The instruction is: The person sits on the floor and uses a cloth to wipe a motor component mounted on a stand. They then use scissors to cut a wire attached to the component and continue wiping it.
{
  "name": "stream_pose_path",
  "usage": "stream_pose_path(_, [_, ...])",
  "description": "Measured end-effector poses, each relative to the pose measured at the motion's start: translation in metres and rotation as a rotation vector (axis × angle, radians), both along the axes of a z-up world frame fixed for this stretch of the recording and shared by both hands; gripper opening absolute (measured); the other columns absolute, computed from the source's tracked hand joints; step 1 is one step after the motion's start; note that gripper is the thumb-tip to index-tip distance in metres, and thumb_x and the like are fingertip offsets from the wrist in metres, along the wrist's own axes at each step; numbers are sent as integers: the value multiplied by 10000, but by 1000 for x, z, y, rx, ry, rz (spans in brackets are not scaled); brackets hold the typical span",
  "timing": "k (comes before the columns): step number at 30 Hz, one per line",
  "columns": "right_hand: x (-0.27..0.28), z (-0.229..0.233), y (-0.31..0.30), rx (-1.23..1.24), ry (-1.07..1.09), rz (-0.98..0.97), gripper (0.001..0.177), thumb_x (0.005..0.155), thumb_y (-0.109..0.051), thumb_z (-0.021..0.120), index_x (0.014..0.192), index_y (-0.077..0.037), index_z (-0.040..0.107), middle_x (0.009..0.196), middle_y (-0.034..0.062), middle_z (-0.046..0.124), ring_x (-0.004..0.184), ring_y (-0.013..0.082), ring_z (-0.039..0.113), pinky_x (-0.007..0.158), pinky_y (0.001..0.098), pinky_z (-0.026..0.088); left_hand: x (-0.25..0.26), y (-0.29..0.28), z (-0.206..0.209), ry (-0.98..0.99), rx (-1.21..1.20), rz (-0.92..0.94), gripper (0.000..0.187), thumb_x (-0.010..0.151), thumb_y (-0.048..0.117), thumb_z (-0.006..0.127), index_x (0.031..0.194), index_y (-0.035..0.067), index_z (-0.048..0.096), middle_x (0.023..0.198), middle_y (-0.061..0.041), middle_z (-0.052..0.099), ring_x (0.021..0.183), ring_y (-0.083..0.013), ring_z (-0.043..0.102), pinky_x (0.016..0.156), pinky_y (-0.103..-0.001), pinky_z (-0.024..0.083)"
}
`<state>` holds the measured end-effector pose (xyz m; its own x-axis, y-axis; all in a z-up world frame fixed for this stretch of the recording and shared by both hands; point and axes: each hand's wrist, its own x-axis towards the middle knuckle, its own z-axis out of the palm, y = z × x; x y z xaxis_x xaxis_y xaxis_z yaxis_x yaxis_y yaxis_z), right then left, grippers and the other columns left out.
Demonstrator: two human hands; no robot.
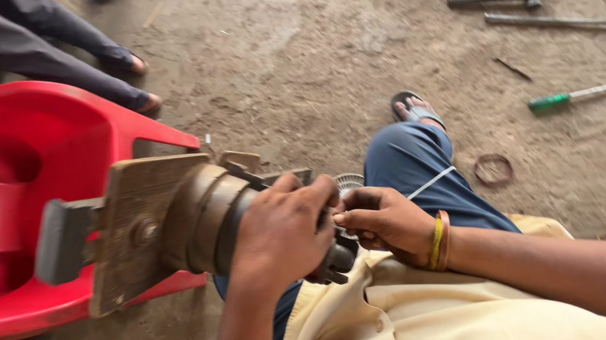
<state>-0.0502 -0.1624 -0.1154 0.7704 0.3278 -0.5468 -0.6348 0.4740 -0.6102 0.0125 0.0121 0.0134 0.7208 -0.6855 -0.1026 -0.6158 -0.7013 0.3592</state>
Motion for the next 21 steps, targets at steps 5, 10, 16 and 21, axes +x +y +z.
stream_pose_path(5, [-4,-2,-7,95,-35,36,177,922,-127,726,1065,-23,705,787,-17,614,616,58,493,538,215,381,1,-3,2,32,-21,39,203,815,242,726,981,150,656,845,-77,719,951,-287,656,789,-461,522])
stream_pose_path(10, [-2,0,-10,201,-18,27,168,952,-149,692,1079,-40,687,791,-17,611,656,74,528,560,239,411,3,0,0,50,16,15,204,797,210,710,984,140,669,864,-84,717,974,-285,659,837,-445,521])
stream_pose_path(16, [0,5,-11,255,-11,35,147,958,-173,665,1052,-60,668,827,-10,633,669,77,534,556,236,404,5,4,-3,79,-62,-9,196,817,247,725,958,117,684,887,-95,716,983,-302,659,870,-454,507])
stream_pose_path(21, [3,0,-9,243,-17,-2,119,957,-147,699,1044,-68,682,790,-27,606,626,52,493,524,218,372,4,7,-10,54,-148,62,213,823,236,708,975,87,697,1048,-94,715,1114,-294,637,926,-444,505])
